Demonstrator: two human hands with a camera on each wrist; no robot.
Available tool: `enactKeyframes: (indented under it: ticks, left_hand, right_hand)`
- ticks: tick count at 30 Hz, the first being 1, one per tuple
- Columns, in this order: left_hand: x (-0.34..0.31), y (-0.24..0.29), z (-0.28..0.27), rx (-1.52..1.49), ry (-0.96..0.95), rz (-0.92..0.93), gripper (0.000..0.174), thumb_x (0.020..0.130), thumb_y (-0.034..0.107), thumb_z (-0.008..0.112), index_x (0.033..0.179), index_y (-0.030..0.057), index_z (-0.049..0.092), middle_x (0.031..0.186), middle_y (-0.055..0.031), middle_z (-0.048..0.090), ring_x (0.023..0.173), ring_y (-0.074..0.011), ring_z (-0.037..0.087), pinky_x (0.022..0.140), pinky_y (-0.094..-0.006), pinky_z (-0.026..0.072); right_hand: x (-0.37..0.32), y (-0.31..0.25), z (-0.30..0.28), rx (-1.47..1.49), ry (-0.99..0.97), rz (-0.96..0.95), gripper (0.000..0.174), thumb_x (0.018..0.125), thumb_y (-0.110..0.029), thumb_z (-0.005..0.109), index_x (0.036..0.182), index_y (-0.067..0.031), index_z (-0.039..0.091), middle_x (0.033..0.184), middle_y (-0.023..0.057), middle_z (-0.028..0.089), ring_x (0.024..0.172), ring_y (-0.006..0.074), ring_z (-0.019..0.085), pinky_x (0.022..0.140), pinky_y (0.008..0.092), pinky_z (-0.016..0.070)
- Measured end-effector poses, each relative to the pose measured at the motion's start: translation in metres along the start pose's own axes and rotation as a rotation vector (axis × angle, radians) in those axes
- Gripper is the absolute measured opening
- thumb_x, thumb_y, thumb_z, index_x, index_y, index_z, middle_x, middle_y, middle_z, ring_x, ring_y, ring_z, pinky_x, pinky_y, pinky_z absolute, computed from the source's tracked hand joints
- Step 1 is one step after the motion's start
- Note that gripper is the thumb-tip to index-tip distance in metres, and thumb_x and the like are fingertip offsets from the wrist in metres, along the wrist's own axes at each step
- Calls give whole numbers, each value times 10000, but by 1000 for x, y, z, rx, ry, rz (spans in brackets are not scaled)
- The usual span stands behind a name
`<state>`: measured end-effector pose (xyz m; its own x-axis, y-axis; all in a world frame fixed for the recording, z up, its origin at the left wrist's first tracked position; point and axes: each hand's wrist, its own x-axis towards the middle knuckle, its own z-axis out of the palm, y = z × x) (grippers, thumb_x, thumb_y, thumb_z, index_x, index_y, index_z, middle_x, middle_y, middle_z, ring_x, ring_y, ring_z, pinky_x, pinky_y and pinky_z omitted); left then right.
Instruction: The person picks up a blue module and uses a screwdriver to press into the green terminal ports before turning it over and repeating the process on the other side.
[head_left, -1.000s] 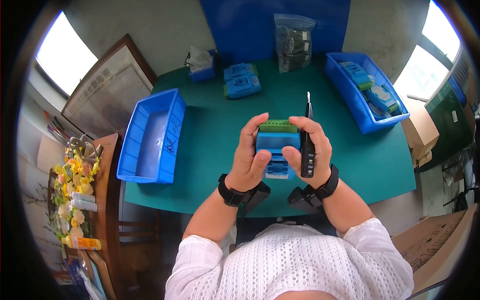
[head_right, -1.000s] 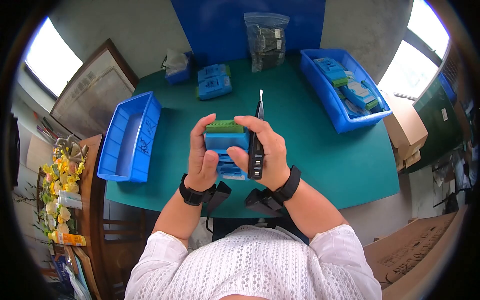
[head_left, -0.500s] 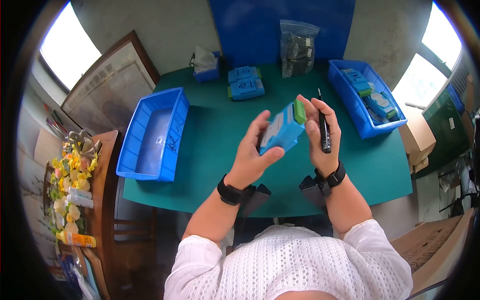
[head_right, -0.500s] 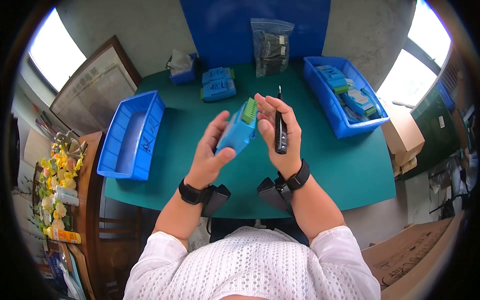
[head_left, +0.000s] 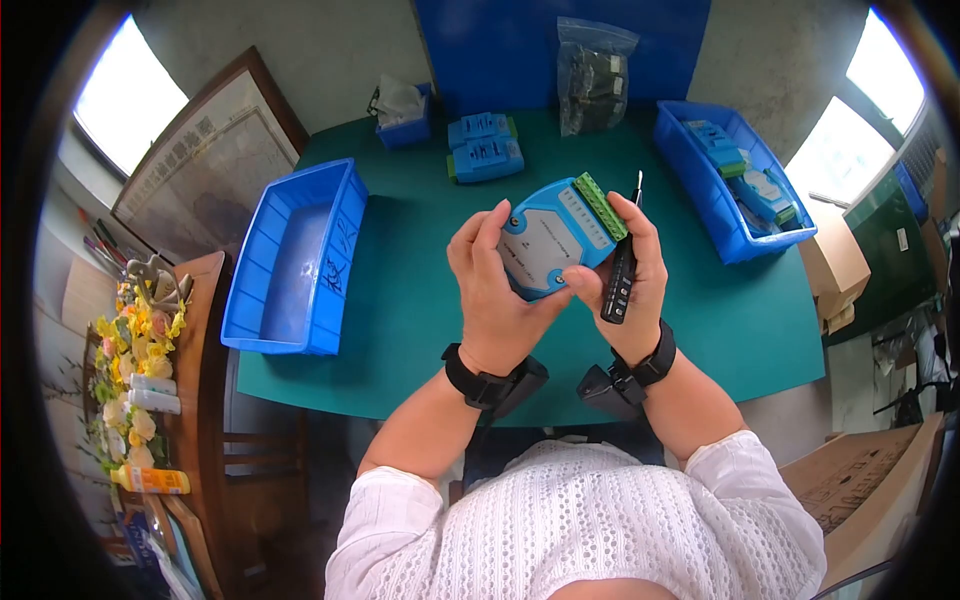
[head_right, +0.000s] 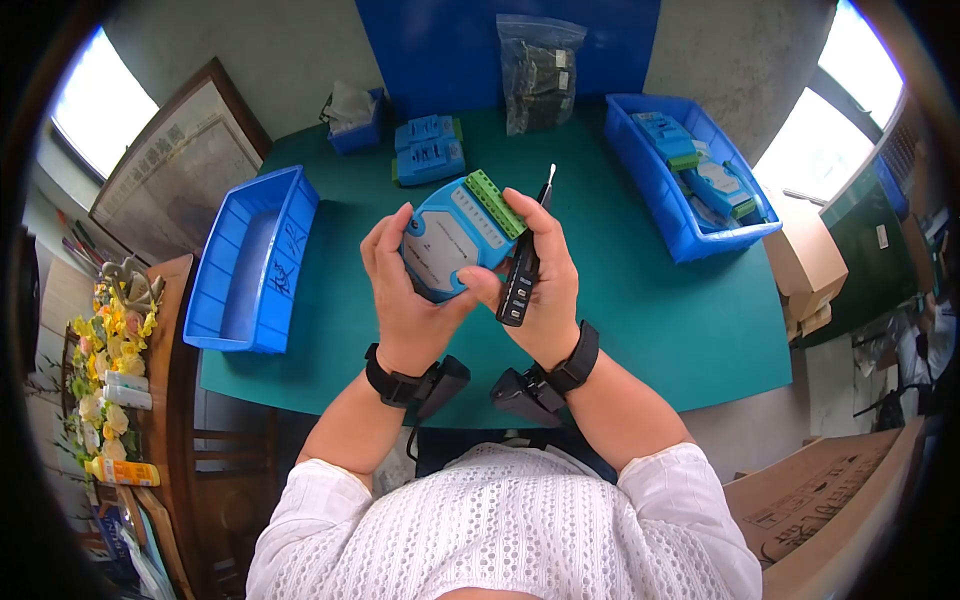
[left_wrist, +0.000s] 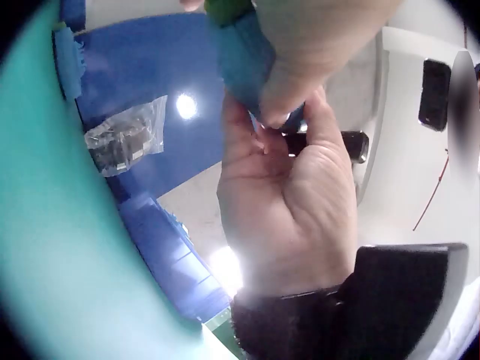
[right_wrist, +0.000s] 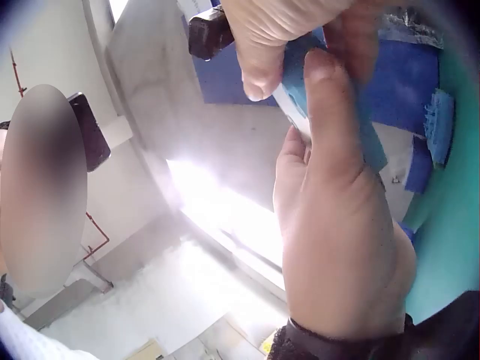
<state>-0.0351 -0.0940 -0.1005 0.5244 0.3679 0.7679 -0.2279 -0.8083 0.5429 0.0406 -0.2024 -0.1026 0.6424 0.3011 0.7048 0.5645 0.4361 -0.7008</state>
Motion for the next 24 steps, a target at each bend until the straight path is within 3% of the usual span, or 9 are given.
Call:
enactKeyframes:
  ticks: [6,8,11,14,17,18,21,24]
  left_hand:
    - [2,-8,-13,-24,-207,58,723,675,221,744,1254,21,359,1117,-143,485,988,-276,470,849,-354,398]
    - [4,-12,-12,-291,-228,-76,692,728,252,706,1278,31,348,1089,-120,514,933,-230,502,821,-331,411]
    - [3,-9,-12,-623,-234,-239,688,769,275,680,1314,46,326,1061,-92,531,867,-163,523,759,-292,431]
    - [3,-6,-17,-670,-308,-259,754,784,336,668,1354,57,260,1046,-88,521,873,-133,537,744,-251,443]
    - [4,-11,-17,-622,-361,-201,799,783,360,670,1373,64,219,1033,-86,513,888,-128,539,755,-241,444]
    - [3,-12,-16,-612,-371,-177,806,781,358,673,1375,66,214,1028,-84,512,889,-127,537,758,-242,443]
    - [3,-6,-20,-673,-369,-299,737,757,272,701,1349,81,305,1032,-80,512,846,-136,511,731,-263,445]
    - [1,-6,-16,-678,-319,-251,703,750,275,704,1326,92,343,1021,-78,486,869,-147,495,745,-273,435]
  right_hand:
    - [9,-4,-15,-50,-9,90,534,793,-161,668,1237,2,421,992,59,543,833,79,523,705,211,449]
    - [11,-4,-21,-94,-46,121,488,810,-189,643,1218,-5,451,938,43,552,734,49,492,651,175,409]
    - [8,-11,-18,-63,-126,190,481,796,-181,637,1211,-8,467,950,47,555,709,49,492,638,178,406]
    - [6,-5,-17,-94,-154,114,488,782,-186,622,1211,-6,473,969,60,559,707,58,499,645,191,414]
    - [5,-8,-16,2,-155,246,497,773,-202,615,1207,-1,477,998,79,563,765,82,519,694,210,423]
    - [5,-5,-15,-10,-149,195,496,776,-202,613,1205,6,477,1016,94,567,834,107,531,745,222,420]
    - [5,-8,-17,-57,-191,225,495,781,-209,611,1203,12,475,1030,99,566,867,119,535,769,228,419]
    - [5,-5,-17,-54,-207,194,496,791,-225,609,1203,14,473,1047,100,561,865,116,533,768,230,420]
